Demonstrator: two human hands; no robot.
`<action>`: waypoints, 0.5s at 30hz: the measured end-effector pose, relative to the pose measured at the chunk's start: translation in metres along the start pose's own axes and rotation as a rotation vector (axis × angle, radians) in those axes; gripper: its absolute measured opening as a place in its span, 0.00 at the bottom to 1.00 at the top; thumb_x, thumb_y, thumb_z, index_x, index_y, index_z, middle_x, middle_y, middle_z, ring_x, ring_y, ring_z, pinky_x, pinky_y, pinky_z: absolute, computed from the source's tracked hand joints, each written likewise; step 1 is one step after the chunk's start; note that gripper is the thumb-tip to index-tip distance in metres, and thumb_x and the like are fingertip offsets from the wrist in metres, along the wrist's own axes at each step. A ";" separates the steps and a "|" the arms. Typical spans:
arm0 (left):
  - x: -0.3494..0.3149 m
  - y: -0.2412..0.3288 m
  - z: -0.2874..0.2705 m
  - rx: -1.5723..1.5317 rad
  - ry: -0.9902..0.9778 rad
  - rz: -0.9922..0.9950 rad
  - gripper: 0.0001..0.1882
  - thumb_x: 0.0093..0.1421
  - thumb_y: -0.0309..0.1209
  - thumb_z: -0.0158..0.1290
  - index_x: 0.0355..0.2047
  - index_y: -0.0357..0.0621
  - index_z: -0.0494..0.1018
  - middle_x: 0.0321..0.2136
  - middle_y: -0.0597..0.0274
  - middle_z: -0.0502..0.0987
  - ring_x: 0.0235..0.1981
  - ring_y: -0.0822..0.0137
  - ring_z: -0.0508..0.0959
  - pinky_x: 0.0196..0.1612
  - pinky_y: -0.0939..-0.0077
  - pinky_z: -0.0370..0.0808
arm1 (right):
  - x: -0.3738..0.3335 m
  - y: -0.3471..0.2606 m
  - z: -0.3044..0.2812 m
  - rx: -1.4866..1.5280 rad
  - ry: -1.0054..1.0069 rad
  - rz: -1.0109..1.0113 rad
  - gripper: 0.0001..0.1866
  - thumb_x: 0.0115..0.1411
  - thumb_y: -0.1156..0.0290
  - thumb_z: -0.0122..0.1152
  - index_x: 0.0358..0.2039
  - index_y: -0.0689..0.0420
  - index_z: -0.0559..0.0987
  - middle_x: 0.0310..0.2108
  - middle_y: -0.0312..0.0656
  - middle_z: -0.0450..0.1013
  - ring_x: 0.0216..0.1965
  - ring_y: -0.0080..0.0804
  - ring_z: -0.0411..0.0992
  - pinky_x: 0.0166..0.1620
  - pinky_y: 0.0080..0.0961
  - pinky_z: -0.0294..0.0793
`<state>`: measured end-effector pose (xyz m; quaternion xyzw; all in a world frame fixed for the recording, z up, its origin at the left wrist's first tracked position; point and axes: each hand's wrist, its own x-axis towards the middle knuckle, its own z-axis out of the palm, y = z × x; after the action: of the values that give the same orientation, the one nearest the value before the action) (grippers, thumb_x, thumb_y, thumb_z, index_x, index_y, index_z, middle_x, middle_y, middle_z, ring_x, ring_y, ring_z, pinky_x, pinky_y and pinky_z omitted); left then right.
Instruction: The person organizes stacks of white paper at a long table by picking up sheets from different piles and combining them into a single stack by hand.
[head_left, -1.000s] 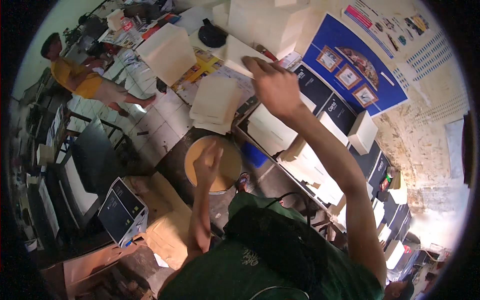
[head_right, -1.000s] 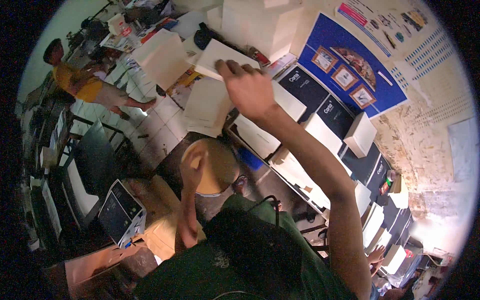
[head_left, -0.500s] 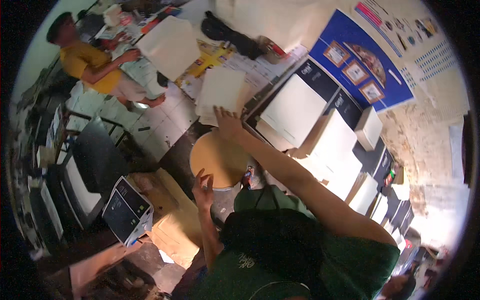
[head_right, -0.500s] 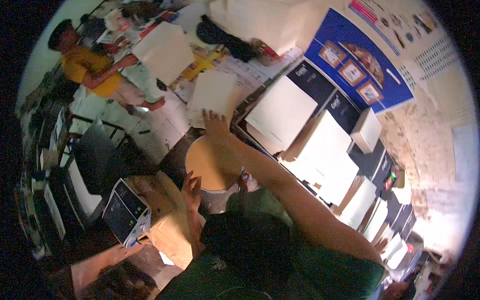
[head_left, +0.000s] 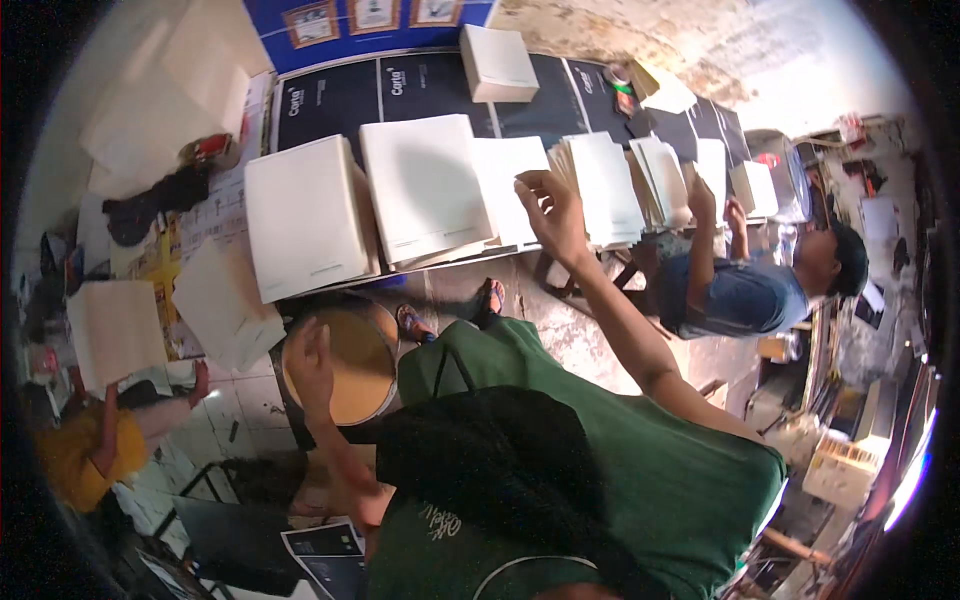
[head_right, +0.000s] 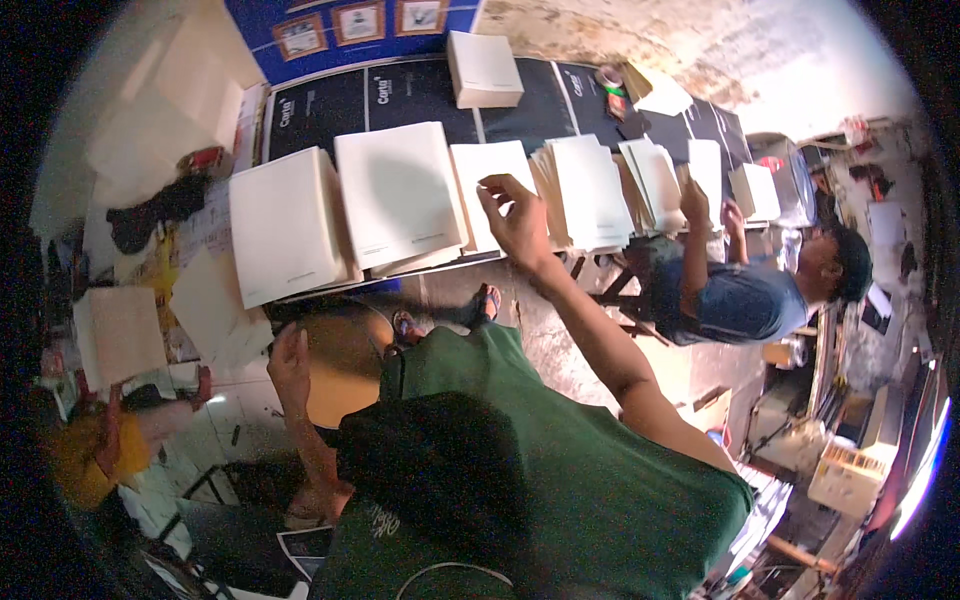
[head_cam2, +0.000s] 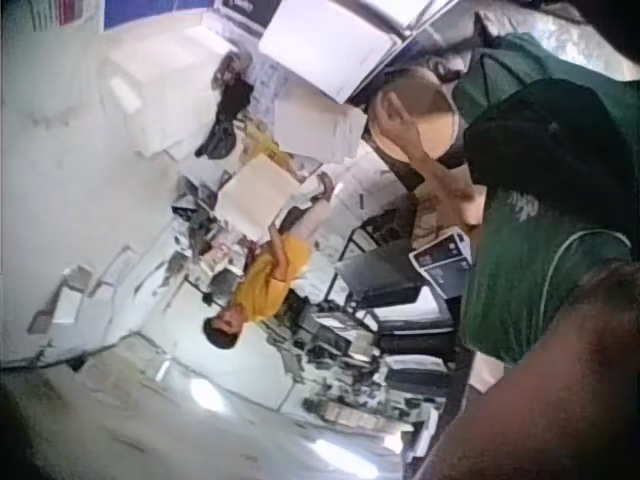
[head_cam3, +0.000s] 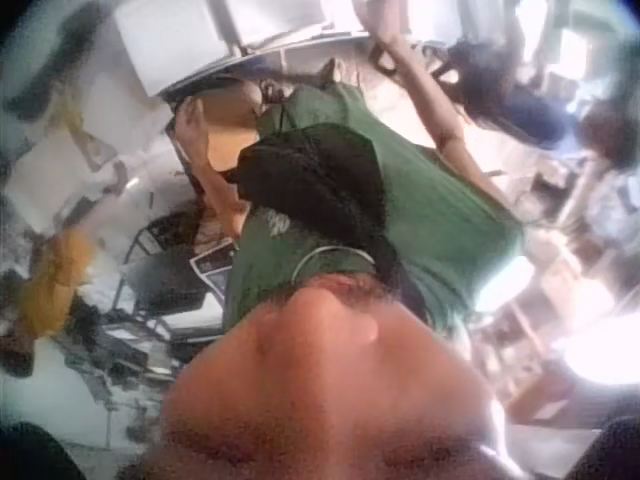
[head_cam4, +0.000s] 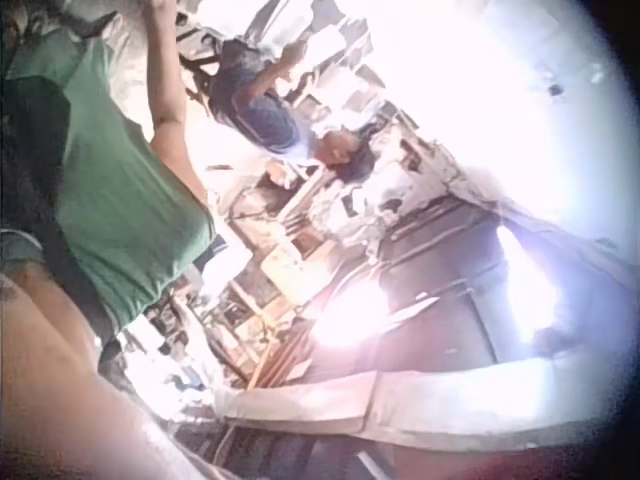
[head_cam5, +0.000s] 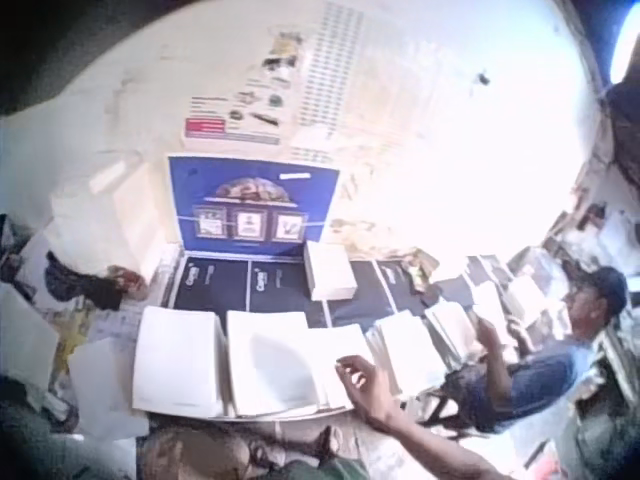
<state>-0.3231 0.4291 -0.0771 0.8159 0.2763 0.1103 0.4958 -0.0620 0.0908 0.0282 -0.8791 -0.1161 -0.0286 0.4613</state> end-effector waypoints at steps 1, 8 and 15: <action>0.008 0.000 0.004 -0.034 -0.055 -0.002 0.18 0.67 0.35 0.56 0.53 0.39 0.75 0.43 0.53 0.81 0.46 0.65 0.80 0.50 0.69 0.76 | 0.002 0.027 -0.004 -0.082 -0.032 0.063 0.10 0.62 0.70 0.64 0.40 0.63 0.80 0.36 0.50 0.80 0.35 0.36 0.80 0.40 0.33 0.77; 0.017 0.048 0.051 0.037 -0.201 -0.086 0.17 0.68 0.38 0.56 0.49 0.36 0.77 0.41 0.59 0.82 0.42 0.70 0.79 0.47 0.75 0.75 | -0.022 0.107 0.052 -0.600 -0.219 0.118 0.27 0.54 0.52 0.65 0.45 0.59 0.73 0.46 0.52 0.68 0.49 0.52 0.70 0.49 0.55 0.70; -0.029 -0.010 0.078 0.018 -0.026 -0.148 0.14 0.68 0.33 0.55 0.47 0.35 0.78 0.37 0.58 0.82 0.37 0.71 0.80 0.41 0.78 0.74 | -0.011 0.133 0.061 -0.498 -0.151 0.125 0.24 0.55 0.50 0.65 0.37 0.61 0.78 0.41 0.52 0.71 0.44 0.54 0.73 0.45 0.52 0.73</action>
<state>-0.3148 0.3582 -0.1214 0.7990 0.3301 0.0602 0.4989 -0.0451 0.0661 -0.1155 -0.9706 -0.0851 0.0377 0.2218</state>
